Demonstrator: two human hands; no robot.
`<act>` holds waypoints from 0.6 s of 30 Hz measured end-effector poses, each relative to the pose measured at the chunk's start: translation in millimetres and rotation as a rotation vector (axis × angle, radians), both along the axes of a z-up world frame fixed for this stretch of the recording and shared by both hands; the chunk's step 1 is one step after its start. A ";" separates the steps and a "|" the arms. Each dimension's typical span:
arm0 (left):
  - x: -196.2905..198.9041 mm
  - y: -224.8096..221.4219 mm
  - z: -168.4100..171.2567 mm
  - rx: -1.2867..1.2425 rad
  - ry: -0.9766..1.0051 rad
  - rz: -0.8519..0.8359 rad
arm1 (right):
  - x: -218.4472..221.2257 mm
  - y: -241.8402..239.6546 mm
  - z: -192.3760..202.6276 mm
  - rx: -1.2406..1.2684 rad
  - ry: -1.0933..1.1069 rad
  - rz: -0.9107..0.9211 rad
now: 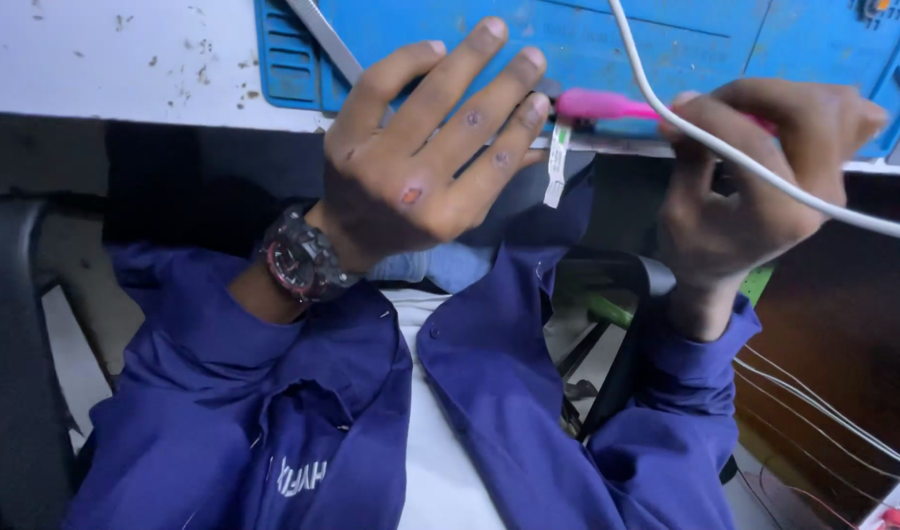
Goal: Cleaning a small electronic component with a toothbrush and liquid at a repair station
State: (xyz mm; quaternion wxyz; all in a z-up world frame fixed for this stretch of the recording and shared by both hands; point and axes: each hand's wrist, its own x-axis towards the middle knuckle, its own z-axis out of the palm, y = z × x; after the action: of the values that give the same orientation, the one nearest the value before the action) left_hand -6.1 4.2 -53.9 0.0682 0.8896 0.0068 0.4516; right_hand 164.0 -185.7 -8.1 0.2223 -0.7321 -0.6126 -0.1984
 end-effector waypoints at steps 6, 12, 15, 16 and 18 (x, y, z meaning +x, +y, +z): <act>-0.5 -3.0 2.5 -0.012 -0.020 0.005 | -5.0 -2.4 7.0 0.015 0.034 -0.031; 2.5 -2.7 2.8 -0.036 -0.029 -0.014 | -9.2 2.8 10.8 -0.032 0.000 -0.068; 2.1 -2.8 2.3 -0.046 -0.010 0.011 | -5.4 5.8 5.5 -0.047 0.117 -0.037; 2.5 -2.8 1.6 -0.041 -0.010 0.011 | -3.4 4.8 6.1 -0.009 0.098 -0.028; 3.3 -2.0 0.0 -0.034 -0.012 0.018 | -1.3 3.7 3.9 0.031 0.076 -0.012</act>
State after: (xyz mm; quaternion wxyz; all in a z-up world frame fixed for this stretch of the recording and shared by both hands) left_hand -2.7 2.2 -53.9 0.0794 0.8855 0.0221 0.4573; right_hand 162.7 -182.0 -4.3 0.2557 -0.7394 -0.5959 -0.1812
